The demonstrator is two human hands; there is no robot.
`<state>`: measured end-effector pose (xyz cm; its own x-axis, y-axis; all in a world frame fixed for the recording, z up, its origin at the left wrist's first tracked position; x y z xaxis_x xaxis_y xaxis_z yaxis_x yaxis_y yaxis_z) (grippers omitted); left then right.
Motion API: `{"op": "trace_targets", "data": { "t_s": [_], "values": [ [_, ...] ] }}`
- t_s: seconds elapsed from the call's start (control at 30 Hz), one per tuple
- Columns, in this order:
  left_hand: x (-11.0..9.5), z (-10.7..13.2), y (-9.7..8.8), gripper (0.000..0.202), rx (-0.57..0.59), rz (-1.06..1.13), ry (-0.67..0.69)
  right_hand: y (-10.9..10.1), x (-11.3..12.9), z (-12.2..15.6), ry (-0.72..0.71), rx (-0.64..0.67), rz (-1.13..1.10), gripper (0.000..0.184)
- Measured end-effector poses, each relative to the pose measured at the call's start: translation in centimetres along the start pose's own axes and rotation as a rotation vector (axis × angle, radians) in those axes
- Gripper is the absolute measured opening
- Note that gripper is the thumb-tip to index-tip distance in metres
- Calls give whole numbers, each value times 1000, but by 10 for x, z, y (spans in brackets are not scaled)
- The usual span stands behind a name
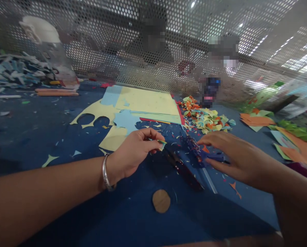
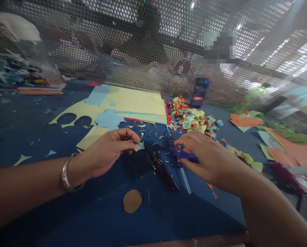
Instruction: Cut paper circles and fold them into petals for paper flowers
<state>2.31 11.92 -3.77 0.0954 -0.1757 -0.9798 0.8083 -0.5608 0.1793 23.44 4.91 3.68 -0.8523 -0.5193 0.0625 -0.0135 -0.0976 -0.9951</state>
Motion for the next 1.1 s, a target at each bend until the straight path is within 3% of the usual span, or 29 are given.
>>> {"op": "trace_targets", "data": {
  "t_s": [0.13, 0.27, 0.57, 0.73, 1.1],
  "values": [
    [1, 3, 6, 9, 31, 26, 7, -12, 49, -24, -102, -188, -32, 20],
    [-1, 7, 12, 7, 59, -23, 29, 1, 71, -43, -155, -242, -1, 16],
    [-1, 9, 15, 9, 57, -48, 19, 13, 73, -41, -162, -316, -89, 15],
    [1, 10, 18, 14, 123, -26, 42, 14, 64, -36, -117, -368, -247, 13],
    [-11, 10, 16, 9, 109, -397, 229, 18, 53, -31, -50, -353, -355, 14]
  ]
}}
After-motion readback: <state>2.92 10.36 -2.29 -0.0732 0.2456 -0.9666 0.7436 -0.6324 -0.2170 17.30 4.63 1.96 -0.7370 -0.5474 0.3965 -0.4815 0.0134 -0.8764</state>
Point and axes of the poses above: each hand's wrist, its own z-axis away from the middle knuckle, its own y-axis out of the palm, x = y × z, the point moved 7 cm from there along -z, towards the middle knuckle, and after that the axes turned 12 degrees about x, right-handed, at the moved point
